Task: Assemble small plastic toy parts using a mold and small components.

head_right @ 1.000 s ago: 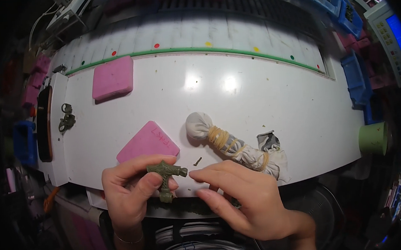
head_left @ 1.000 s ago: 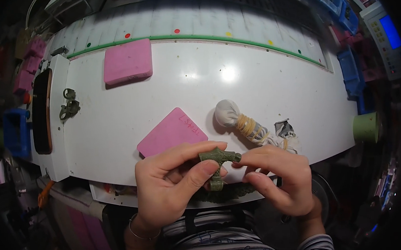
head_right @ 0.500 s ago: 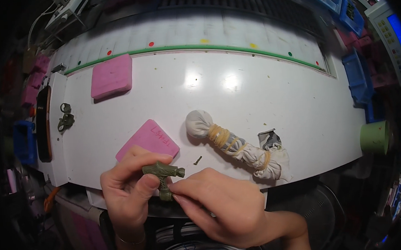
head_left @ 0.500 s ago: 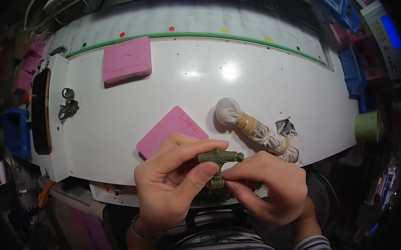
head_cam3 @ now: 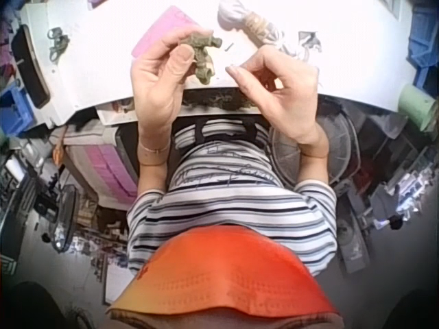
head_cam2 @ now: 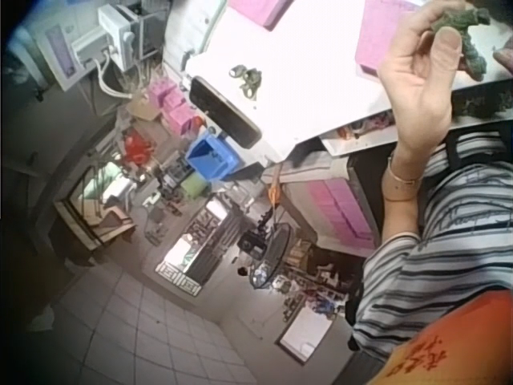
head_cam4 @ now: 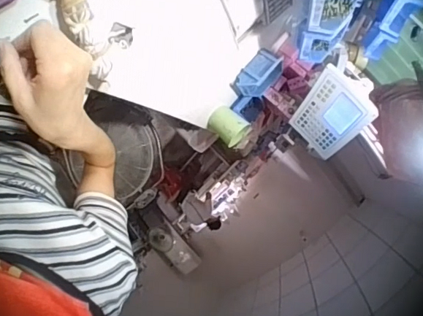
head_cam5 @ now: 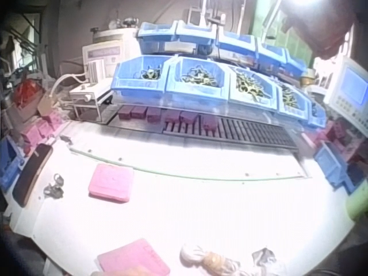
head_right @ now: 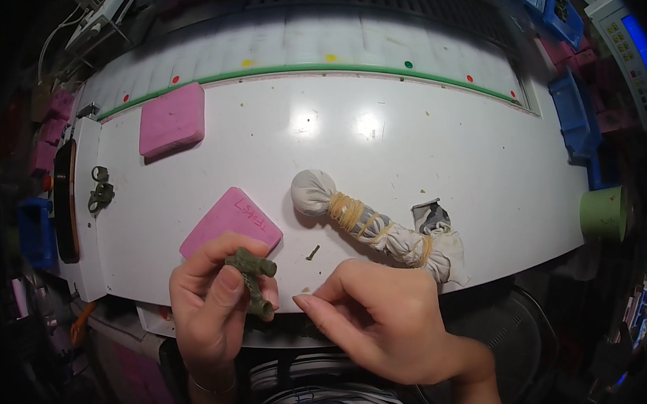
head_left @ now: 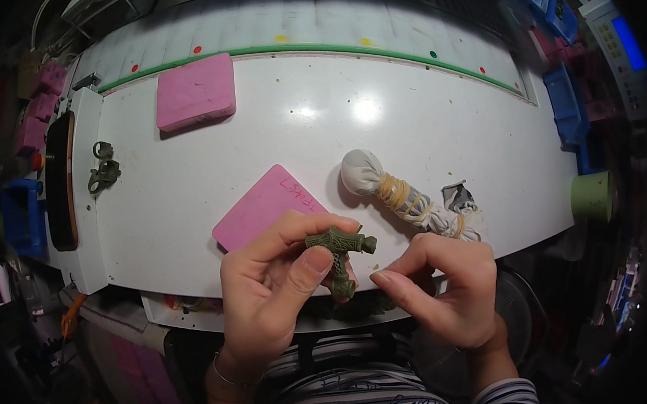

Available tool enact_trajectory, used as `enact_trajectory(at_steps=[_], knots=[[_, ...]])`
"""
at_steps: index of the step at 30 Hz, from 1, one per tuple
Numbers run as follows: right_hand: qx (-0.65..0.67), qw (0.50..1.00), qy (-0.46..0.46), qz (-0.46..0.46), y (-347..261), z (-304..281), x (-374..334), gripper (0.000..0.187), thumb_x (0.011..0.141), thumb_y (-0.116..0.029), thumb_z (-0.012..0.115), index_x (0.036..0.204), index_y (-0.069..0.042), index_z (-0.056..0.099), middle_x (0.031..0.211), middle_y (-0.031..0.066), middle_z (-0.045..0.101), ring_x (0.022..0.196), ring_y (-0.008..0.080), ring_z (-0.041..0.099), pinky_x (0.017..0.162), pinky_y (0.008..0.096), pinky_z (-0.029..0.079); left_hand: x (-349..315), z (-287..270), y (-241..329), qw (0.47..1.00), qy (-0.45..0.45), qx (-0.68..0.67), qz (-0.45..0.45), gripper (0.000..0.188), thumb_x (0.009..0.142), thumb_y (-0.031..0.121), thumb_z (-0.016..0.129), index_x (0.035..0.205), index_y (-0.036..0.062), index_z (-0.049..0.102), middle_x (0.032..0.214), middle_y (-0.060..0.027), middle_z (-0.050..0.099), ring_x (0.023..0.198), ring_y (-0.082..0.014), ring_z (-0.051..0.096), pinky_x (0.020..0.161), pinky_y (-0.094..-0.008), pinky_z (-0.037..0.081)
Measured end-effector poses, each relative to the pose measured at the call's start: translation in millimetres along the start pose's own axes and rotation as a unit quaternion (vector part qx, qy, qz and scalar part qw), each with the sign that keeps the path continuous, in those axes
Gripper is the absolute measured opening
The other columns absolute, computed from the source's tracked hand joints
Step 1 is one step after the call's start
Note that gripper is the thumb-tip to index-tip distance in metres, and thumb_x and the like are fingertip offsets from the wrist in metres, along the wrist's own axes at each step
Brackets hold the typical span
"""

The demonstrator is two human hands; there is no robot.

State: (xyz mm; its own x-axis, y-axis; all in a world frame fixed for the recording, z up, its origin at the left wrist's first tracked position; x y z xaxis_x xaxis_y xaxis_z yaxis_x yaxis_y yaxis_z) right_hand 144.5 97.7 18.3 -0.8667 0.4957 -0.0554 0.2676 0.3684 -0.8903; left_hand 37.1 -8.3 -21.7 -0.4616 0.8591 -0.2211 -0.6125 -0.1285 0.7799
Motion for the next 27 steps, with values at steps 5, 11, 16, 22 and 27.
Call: enact_trajectory(at_steps=[5,11,16,22,27], knots=[[0.070,0.996,0.046,0.004,-3,2,2,0.014,0.080,0.002,0.066,0.093,0.004,0.062,0.077,0.0086,0.061,0.060,0.0082,0.059,0.051,0.0200,0.046,-3,5,9,0.989,0.026,0.130,0.064,0.026,0.086,-0.001,0.058,0.112,-0.0058,0.059,0.095,-0.0064,0.058,0.079,-0.0100,0.055,0.073,-0.0221,0.046],[0.283,0.958,0.019,0.039,6,4,0,0.025,0.083,0.005,0.061,0.108,0.007,0.058,0.093,0.0105,0.061,0.072,0.0103,0.060,0.059,0.0191,0.049,-9,10,21,0.954,0.036,0.265,0.139,0.031,0.077,-0.007,0.067,0.107,-0.0023,0.064,0.090,-0.0072,0.059,0.080,-0.0113,0.057,0.071,-0.0230,0.048],[0.357,0.933,-0.005,0.047,7,5,1,0.020,0.084,0.009,0.057,0.104,0.008,0.058,0.093,0.0110,0.059,0.075,0.0120,0.061,0.060,0.0192,0.050,-8,11,27,0.908,0.019,0.359,0.218,0.032,0.074,-0.006,0.069,0.105,-0.0010,0.065,0.094,-0.0102,0.062,0.084,-0.0147,0.060,0.073,-0.0259,0.050],[0.383,0.923,0.026,-0.034,7,8,-2,0.022,0.082,0.016,0.053,0.103,0.009,0.056,0.097,0.0169,0.056,0.076,0.0166,0.061,0.061,0.0225,0.053,-7,8,18,0.957,0.030,0.252,0.138,0.059,0.061,-0.010,0.072,0.117,-0.0117,0.053,0.112,-0.0180,0.058,0.106,-0.0253,0.058,0.092,-0.0333,0.048],[0.361,0.931,0.037,-0.040,4,11,-6,0.020,0.081,0.017,0.054,0.100,0.010,0.057,0.096,0.0187,0.057,0.076,0.0167,0.062,0.062,0.0226,0.053,-12,7,18,0.967,0.018,0.229,0.111,0.057,0.065,-0.008,0.074,0.117,-0.0122,0.052,0.114,-0.0188,0.058,0.102,-0.0262,0.061,0.090,-0.0342,0.050]])
Point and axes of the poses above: each hand's wrist, its own x-axis towards the middle knuckle, its own z-axis out of the palm, y = z × x, the point moved 6 cm from there along x, towards the middle knuckle
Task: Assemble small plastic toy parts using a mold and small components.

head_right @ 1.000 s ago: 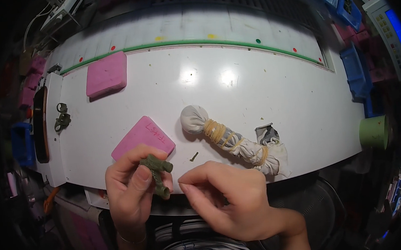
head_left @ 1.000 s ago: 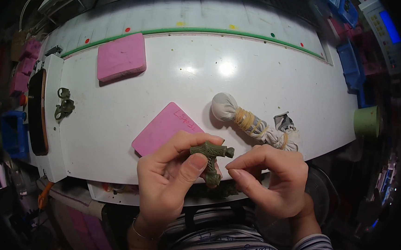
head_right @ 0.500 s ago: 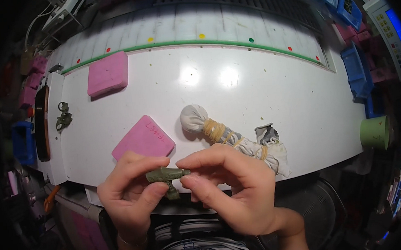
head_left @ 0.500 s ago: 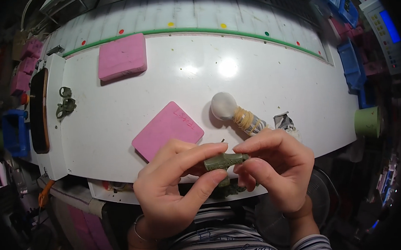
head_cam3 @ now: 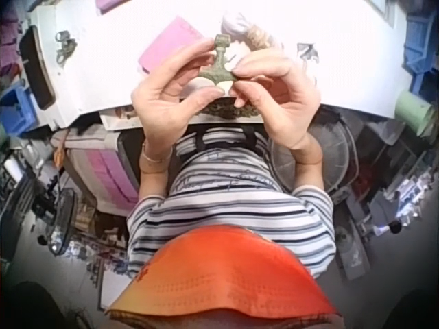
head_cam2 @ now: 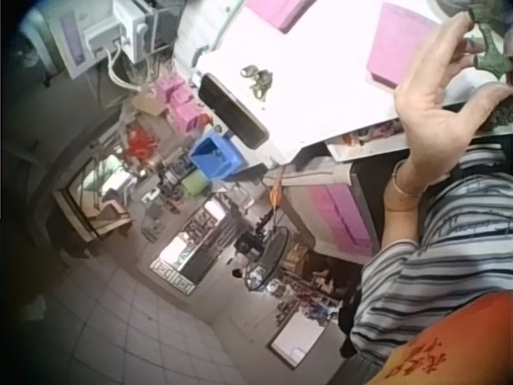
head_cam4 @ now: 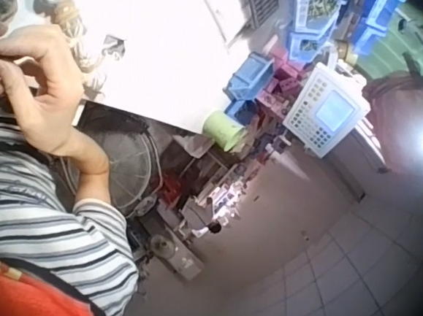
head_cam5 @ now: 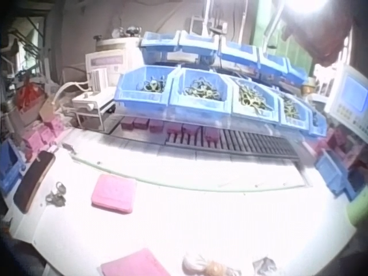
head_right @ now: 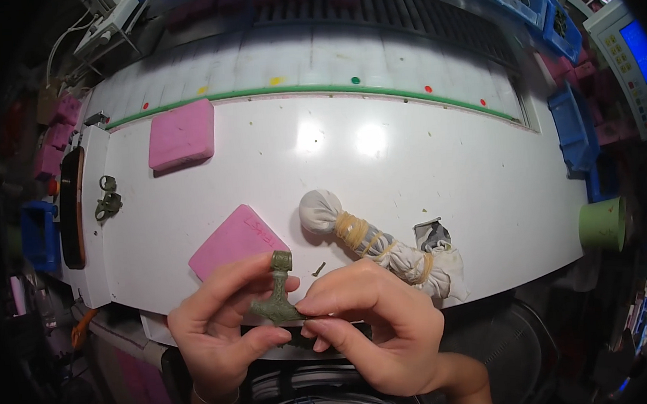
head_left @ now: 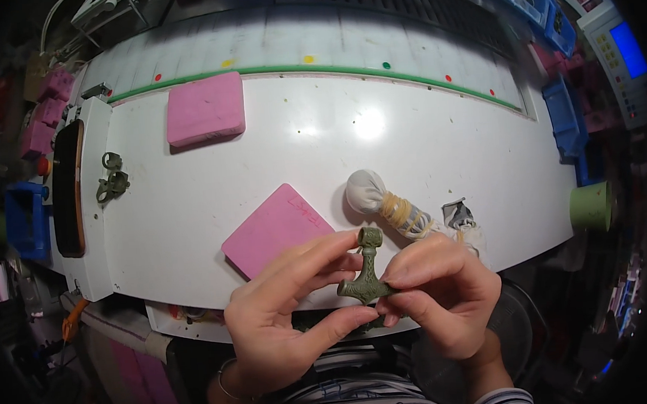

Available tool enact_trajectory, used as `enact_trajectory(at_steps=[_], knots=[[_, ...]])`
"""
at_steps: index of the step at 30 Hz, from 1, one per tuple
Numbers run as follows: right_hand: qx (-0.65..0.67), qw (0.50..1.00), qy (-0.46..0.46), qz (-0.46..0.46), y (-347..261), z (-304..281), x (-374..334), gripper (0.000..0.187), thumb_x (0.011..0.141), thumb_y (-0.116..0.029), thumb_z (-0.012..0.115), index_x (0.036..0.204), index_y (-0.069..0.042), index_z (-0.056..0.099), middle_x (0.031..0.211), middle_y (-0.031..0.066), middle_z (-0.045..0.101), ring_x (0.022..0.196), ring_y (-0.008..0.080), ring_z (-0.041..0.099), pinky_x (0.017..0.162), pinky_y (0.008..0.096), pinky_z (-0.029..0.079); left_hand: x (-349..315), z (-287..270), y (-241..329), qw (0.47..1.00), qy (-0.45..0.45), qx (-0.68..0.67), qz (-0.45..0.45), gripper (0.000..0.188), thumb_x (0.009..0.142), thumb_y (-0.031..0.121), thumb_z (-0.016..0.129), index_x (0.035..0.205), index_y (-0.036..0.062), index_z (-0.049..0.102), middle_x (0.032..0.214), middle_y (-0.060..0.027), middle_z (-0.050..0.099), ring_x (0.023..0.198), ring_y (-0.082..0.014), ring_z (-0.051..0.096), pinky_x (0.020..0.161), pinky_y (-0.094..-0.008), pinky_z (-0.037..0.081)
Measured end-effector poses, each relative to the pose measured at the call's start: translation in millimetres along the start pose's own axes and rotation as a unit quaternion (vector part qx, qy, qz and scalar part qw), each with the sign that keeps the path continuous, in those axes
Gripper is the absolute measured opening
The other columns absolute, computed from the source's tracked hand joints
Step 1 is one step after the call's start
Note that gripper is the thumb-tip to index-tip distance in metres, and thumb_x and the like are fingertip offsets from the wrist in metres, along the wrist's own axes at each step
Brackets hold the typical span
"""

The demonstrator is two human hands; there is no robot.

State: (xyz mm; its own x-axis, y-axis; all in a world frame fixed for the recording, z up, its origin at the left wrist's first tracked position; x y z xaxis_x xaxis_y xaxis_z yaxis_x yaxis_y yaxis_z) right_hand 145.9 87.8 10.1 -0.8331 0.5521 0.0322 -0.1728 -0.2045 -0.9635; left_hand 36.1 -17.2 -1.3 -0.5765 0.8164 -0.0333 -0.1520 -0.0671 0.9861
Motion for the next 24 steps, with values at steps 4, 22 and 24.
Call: enact_trajectory(at_steps=[4,22,24], knots=[[-0.069,0.997,0.022,-0.017,-4,-2,-4,0.021,0.078,0.016,0.058,0.096,0.008,0.060,0.093,0.0176,0.059,0.076,0.0167,0.062,0.063,0.0235,0.053,0,2,-5,0.999,-0.018,-0.032,-0.004,0.050,0.068,-0.010,0.071,0.114,-0.0126,0.053,0.111,-0.0214,0.059,0.100,-0.0281,0.062,0.087,-0.0360,0.052],[-0.187,0.981,0.014,-0.047,11,-2,4,0.009,0.087,0.005,0.056,0.094,0.001,0.059,0.090,0.0089,0.061,0.072,0.0112,0.059,0.063,0.0224,0.048,17,-110,18,0.980,0.191,-0.045,0.040,0.023,0.087,0.001,0.059,0.108,-0.0087,0.057,0.090,-0.0138,0.065,0.083,-0.0158,0.064,0.072,-0.0246,0.052],[-0.188,0.982,-0.018,-0.030,23,-1,6,0.009,0.087,0.005,0.057,0.094,0.000,0.060,0.089,0.0080,0.061,0.073,0.0104,0.059,0.064,0.0226,0.048,7,-177,43,0.932,0.330,-0.051,0.140,0.016,0.087,0.007,0.061,0.098,-0.0048,0.060,0.090,-0.0110,0.065,0.077,-0.0153,0.064,0.074,-0.0255,0.054]])
Point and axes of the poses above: each hand's wrist, its own x-axis towards the middle knuckle, its own z-axis out of the palm, y = z × x, the point moved 6 cm from there along x, towards the middle knuckle
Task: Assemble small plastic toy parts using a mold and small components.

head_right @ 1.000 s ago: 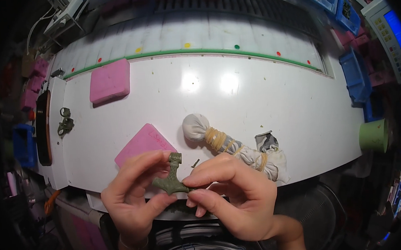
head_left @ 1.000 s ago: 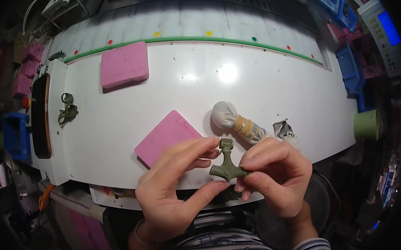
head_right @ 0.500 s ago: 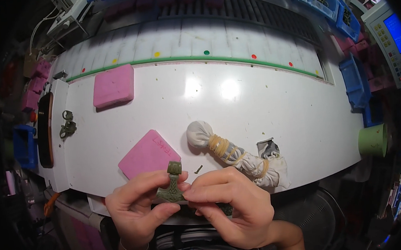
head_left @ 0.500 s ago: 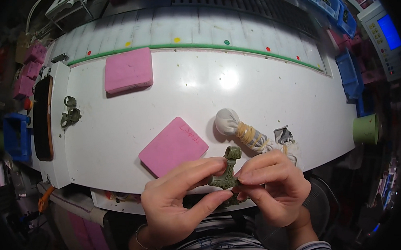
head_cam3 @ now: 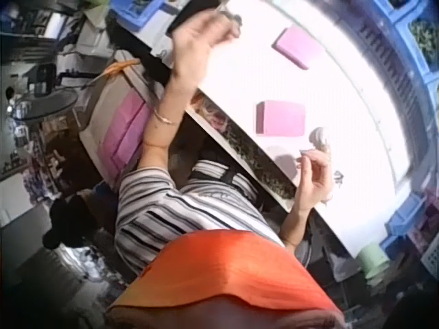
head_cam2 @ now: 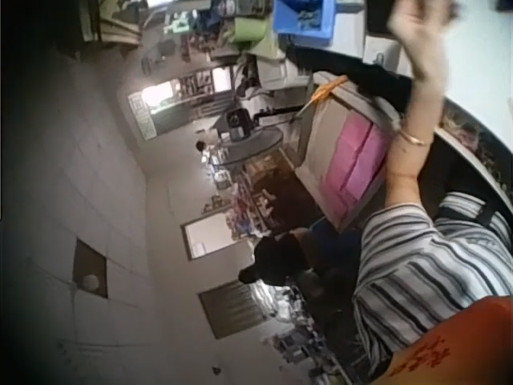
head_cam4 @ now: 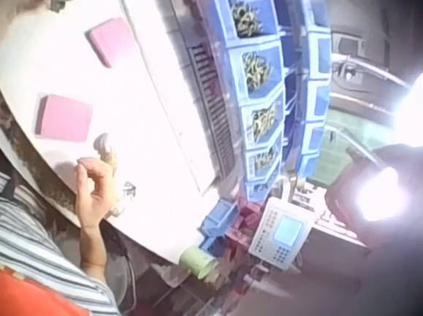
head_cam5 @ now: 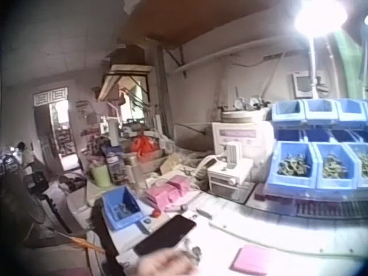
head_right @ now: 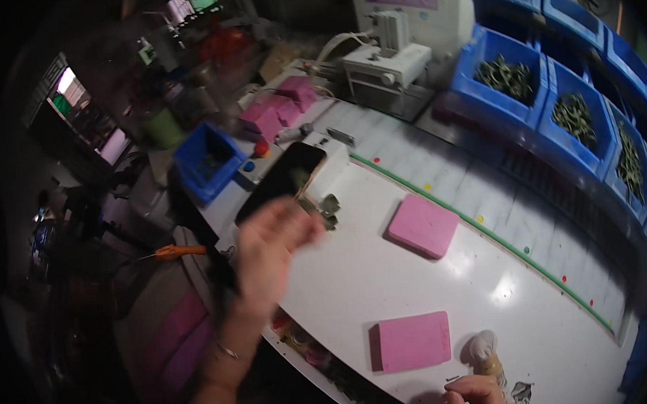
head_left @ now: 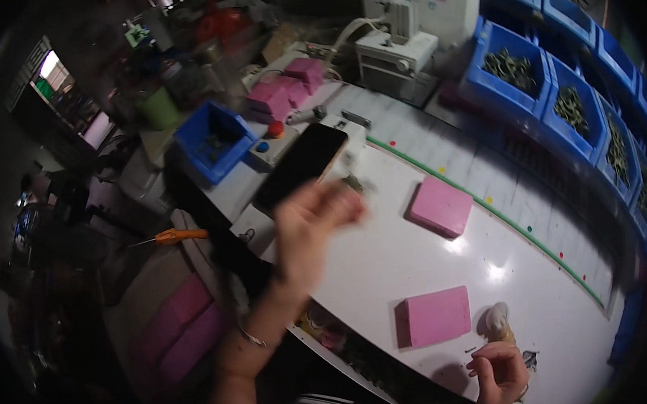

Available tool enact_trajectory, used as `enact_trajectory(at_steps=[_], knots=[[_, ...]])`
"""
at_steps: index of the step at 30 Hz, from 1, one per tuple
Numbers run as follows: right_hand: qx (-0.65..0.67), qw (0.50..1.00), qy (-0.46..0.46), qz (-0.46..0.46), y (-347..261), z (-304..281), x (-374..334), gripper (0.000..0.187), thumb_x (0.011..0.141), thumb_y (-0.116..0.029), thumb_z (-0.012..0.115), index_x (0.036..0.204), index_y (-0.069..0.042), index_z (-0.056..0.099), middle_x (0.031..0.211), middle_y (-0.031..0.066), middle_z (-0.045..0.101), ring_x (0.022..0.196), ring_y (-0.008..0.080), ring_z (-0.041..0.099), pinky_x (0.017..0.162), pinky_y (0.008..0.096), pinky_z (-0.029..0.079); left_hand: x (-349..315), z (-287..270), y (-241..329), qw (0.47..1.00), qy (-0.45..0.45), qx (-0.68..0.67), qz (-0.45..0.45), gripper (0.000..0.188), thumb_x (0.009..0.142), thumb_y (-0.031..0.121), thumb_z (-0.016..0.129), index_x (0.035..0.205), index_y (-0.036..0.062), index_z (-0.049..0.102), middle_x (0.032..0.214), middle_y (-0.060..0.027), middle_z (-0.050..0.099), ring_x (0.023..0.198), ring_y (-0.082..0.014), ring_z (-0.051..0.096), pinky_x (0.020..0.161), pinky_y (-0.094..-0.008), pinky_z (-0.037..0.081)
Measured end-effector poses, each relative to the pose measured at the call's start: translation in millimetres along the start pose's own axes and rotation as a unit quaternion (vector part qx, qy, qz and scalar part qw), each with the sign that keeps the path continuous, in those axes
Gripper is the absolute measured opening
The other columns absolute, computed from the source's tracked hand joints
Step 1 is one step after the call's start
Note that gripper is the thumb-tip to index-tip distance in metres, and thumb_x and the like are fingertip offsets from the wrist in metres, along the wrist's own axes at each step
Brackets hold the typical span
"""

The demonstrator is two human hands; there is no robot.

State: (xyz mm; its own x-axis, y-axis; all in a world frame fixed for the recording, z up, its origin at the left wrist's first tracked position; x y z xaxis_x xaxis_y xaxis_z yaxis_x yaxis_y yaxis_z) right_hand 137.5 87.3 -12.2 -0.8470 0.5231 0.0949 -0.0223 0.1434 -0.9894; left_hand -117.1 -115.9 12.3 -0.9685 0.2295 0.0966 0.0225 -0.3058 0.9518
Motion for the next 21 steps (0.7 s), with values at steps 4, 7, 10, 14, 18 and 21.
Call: enact_trajectory(at_steps=[4,7,10,14,18,21], knots=[[-0.012,0.996,-0.060,-0.067,-4,14,5,0.008,0.087,0.003,0.058,0.095,0.000,0.060,0.088,0.0070,0.061,0.073,0.0098,0.059,0.064,0.0225,0.048,55,-98,53,0.959,0.214,-0.145,0.120,0.016,0.087,0.014,0.063,0.093,-0.0004,0.062,0.091,-0.0112,0.066,0.082,-0.0158,0.064,0.074,-0.0249,0.054],[-0.070,0.991,-0.078,-0.079,-7,21,11,0.007,0.088,0.000,0.059,0.095,0.000,0.060,0.089,0.0059,0.061,0.073,0.0095,0.059,0.064,0.0217,0.047,49,-83,39,0.990,0.096,-0.085,0.062,0.020,0.089,0.015,0.061,0.099,-0.0023,0.060,0.100,-0.0132,0.064,0.084,-0.0168,0.064,0.075,-0.0259,0.055],[-0.285,0.942,0.016,-0.178,-19,21,19,0.015,0.085,-0.006,0.064,0.098,-0.001,0.059,0.089,0.0093,0.060,0.074,0.0165,0.058,0.064,0.0264,0.047,-9,3,-1,0.989,-0.146,0.009,-0.024,0.039,0.087,0.013,0.060,0.121,-0.0042,0.052,0.115,-0.0129,0.059,0.094,-0.0178,0.062,0.082,-0.0300,0.052],[-0.287,0.945,0.004,-0.156,-15,35,37,0.035,0.081,0.010,0.052,0.116,0.004,0.054,0.111,0.0165,0.054,0.078,0.0172,0.059,0.065,0.0233,0.047,-97,85,-51,0.802,-0.268,0.514,0.146,0.073,0.075,0.032,0.073,0.129,-0.0058,0.041,0.130,-0.0225,0.041,0.123,-0.0336,0.040,0.101,-0.0403,0.036],[-0.273,0.958,-0.069,-0.048,0,31,42,0.043,0.080,0.010,0.051,0.122,0.001,0.051,0.115,0.0197,0.053,0.097,0.0280,0.057,0.071,0.0298,0.051,-106,101,-60,0.826,-0.301,0.463,0.111,0.067,0.073,0.028,0.074,0.122,-0.0067,0.044,0.114,-0.0191,0.048,0.108,-0.0342,0.049,0.093,-0.0370,0.042],[-0.263,0.959,-0.056,-0.092,-7,33,43,0.043,0.078,0.008,0.057,0.121,0.000,0.053,0.107,0.0167,0.054,0.091,0.0244,0.057,0.071,0.0302,0.050,-108,99,-48,0.847,-0.277,0.423,0.167,0.054,0.068,0.011,0.075,0.113,-0.0057,0.050,0.107,-0.0178,0.050,0.098,-0.0335,0.052,0.086,-0.0378,0.046]])
Point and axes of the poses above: each hand's wrist, its own x-axis towards the middle knuckle, its own z-axis out of the palm, y = z × x, the point moved 6 cm from there along x, towards the middle knuckle
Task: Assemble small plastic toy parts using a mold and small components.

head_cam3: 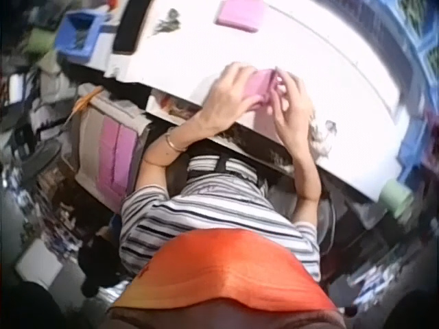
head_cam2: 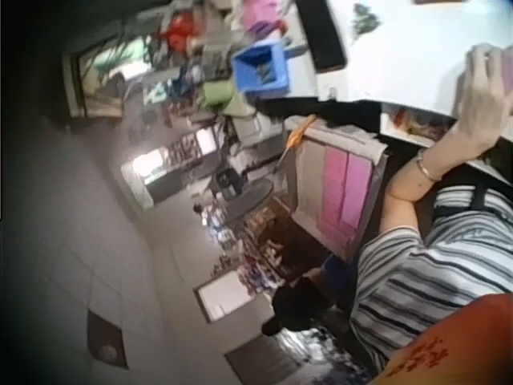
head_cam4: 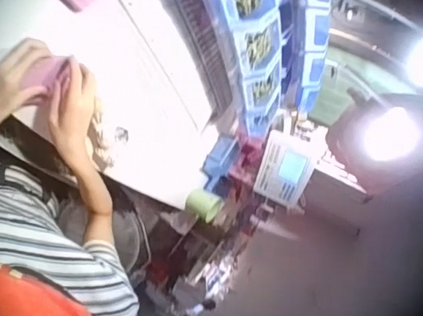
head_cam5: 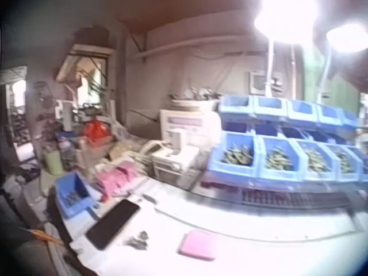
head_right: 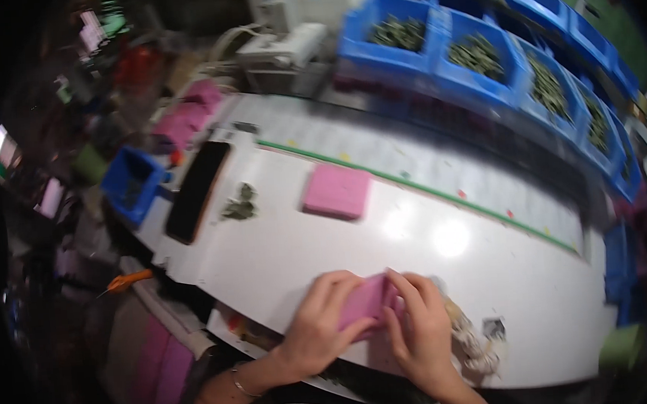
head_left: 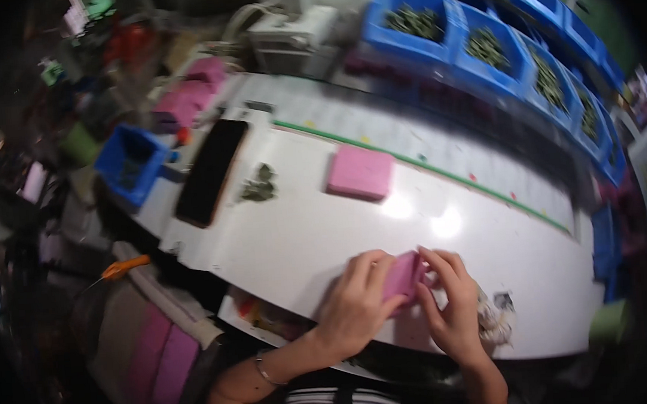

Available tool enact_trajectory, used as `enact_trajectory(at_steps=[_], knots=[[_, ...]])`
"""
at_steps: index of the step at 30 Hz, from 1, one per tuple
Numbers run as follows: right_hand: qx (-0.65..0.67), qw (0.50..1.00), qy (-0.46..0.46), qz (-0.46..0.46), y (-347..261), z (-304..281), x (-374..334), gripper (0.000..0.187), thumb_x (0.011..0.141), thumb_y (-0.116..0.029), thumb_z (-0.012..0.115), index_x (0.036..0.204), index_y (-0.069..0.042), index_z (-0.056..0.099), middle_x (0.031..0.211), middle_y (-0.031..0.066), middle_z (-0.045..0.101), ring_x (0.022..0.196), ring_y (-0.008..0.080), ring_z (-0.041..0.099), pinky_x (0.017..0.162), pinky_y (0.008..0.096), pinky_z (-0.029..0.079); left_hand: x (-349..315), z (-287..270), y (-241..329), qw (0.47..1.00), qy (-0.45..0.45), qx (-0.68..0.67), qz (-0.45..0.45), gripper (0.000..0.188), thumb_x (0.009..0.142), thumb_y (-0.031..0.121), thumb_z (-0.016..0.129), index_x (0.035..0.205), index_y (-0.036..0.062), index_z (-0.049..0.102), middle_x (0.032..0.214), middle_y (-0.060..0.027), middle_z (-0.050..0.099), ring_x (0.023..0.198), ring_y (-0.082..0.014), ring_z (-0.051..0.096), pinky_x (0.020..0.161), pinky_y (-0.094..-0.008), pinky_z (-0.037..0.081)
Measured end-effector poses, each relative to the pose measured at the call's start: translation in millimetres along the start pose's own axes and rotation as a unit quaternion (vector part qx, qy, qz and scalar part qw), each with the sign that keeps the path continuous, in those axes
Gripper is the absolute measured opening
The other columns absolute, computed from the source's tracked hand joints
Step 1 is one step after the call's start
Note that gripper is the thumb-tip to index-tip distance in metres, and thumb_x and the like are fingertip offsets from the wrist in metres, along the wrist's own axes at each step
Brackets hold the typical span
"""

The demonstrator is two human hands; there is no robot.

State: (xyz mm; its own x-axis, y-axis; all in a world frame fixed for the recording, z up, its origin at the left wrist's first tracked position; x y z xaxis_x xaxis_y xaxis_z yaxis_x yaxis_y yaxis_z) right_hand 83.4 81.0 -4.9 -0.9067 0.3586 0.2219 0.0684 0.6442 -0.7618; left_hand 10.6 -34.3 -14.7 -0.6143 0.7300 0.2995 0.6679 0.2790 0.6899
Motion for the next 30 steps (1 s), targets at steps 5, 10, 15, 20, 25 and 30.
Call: enact_trajectory(at_steps=[5,10,15,20,25,30], knots=[[0.129,0.990,0.017,0.047,10,-18,-7,0.040,0.078,0.005,0.062,0.117,-0.002,0.057,0.100,0.0114,0.054,0.082,0.0163,0.056,0.066,0.0254,0.047,-6,-2,18,0.986,0.089,-0.025,0.141,0.041,0.065,-0.002,0.074,0.103,-0.0059,0.058,0.104,-0.0153,0.054,0.098,-0.0333,0.056,0.082,-0.0382,0.049],[0.141,0.988,0.024,0.066,13,-24,-25,0.030,0.079,0.004,0.062,0.108,-0.003,0.059,0.099,0.0105,0.056,0.081,0.0166,0.058,0.066,0.0259,0.048,-19,11,20,0.986,0.094,-0.048,0.130,0.043,0.064,0.001,0.078,0.102,-0.0014,0.057,0.107,-0.0146,0.054,0.104,-0.0344,0.053,0.087,-0.0394,0.047],[0.146,0.988,0.012,0.048,10,-23,-31,0.033,0.078,0.005,0.063,0.110,-0.002,0.057,0.103,0.0124,0.057,0.085,0.0194,0.059,0.068,0.0275,0.049,-31,13,2,0.949,0.107,-0.295,0.011,0.052,0.080,0.024,0.072,0.117,-0.0031,0.046,0.115,-0.0169,0.050,0.111,-0.0287,0.050,0.095,-0.0377,0.041],[0.104,0.994,0.003,0.043,8,-22,-35,0.034,0.078,0.006,0.062,0.111,0.000,0.056,0.105,0.0128,0.056,0.086,0.0204,0.060,0.070,0.0283,0.050,-36,19,-9,0.912,0.060,-0.392,-0.105,0.059,0.096,0.041,0.041,0.128,-0.0075,0.033,0.123,-0.0205,0.046,0.116,-0.0260,0.048,0.105,-0.0385,0.032],[0.186,0.980,0.002,0.068,13,-8,-46,0.031,0.079,0.009,0.059,0.108,0.002,0.055,0.108,0.0134,0.053,0.092,0.0203,0.060,0.080,0.0281,0.052,-49,18,-6,0.939,0.062,-0.313,-0.131,0.060,0.099,0.043,0.023,0.127,-0.0080,0.038,0.118,-0.0178,0.052,0.114,-0.0261,0.049,0.099,-0.0354,0.036],[0.361,0.926,0.018,0.114,26,14,-49,0.036,0.081,0.012,0.053,0.115,0.002,0.050,0.117,0.0141,0.051,0.105,0.0207,0.057,0.091,0.0287,0.049,-11,-24,35,0.991,0.054,-0.098,0.077,0.048,0.097,0.027,0.040,0.123,-0.0123,0.048,0.112,-0.0204,0.060,0.098,-0.0302,0.058,0.088,-0.0364,0.040]])
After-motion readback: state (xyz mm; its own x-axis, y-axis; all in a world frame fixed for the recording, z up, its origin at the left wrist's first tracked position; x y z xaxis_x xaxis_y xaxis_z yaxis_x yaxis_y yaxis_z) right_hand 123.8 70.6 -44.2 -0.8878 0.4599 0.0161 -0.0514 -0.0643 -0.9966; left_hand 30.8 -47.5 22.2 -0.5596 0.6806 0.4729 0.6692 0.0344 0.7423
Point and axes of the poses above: each hand's wrist, its own x-axis towards the middle knuckle, its own z-axis out of the palm, y = z × x, the point moved 6 cm from there along x, towards the middle knuckle
